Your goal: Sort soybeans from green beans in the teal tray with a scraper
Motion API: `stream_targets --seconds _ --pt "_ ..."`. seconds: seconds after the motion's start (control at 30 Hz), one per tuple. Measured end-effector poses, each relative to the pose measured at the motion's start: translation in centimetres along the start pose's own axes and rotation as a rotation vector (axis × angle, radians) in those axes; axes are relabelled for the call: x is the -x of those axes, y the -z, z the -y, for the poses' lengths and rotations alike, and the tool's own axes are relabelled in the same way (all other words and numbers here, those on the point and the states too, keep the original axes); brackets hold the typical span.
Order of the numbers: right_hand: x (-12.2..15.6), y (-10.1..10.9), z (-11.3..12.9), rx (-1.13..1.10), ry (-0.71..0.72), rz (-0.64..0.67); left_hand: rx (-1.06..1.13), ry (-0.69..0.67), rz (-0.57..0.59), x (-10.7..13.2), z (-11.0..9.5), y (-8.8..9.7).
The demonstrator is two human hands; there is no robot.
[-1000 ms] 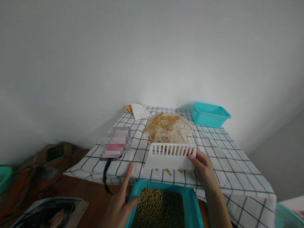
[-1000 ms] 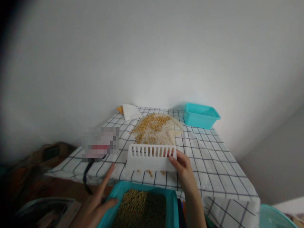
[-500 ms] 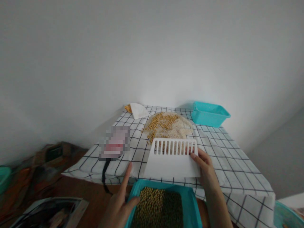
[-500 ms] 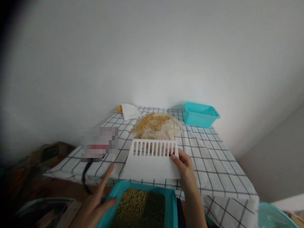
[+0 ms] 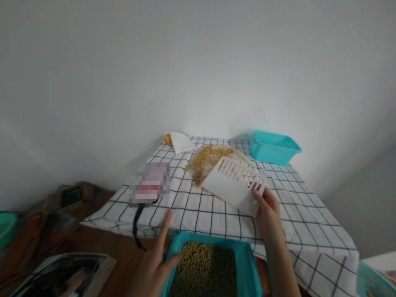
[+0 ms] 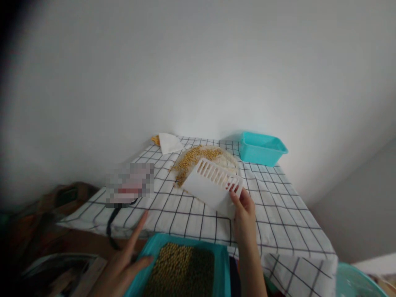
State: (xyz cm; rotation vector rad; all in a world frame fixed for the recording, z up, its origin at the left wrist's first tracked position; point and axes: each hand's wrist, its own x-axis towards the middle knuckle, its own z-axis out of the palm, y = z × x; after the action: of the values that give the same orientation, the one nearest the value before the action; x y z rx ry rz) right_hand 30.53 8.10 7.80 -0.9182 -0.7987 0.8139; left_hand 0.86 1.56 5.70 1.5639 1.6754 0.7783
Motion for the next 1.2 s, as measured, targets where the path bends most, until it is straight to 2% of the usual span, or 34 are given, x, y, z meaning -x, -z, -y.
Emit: stream_targets --seconds 0.2,0.4,0.53,0.7,0.87,1.0,1.2 --pt "0.5 -0.4 0.3 0.124 0.087 0.057 0.082 0.059 0.069 0.0 -0.5 0.3" --pt "0.8 -0.2 0.4 0.264 0.16 -0.022 0.074 0.069 0.055 0.2 -1.8 0.5" --pt "1.0 -0.4 0.5 0.336 0.191 -0.073 0.091 0.088 0.064 0.0 -1.0 0.2" --pt "1.1 -0.4 0.4 0.422 0.22 -0.141 0.086 0.03 0.068 0.0 -0.4 0.3" --pt "0.5 0.2 -0.3 0.398 0.189 -0.036 0.043 0.028 0.008 0.0 -0.8 0.1" --pt "0.2 0.5 -0.7 0.336 0.2 0.059 0.06 0.024 0.029 0.3 -1.2 0.2" --pt "0.3 0.3 -0.6 0.29 0.188 0.025 0.05 0.026 0.048 0.3 -1.7 0.7"
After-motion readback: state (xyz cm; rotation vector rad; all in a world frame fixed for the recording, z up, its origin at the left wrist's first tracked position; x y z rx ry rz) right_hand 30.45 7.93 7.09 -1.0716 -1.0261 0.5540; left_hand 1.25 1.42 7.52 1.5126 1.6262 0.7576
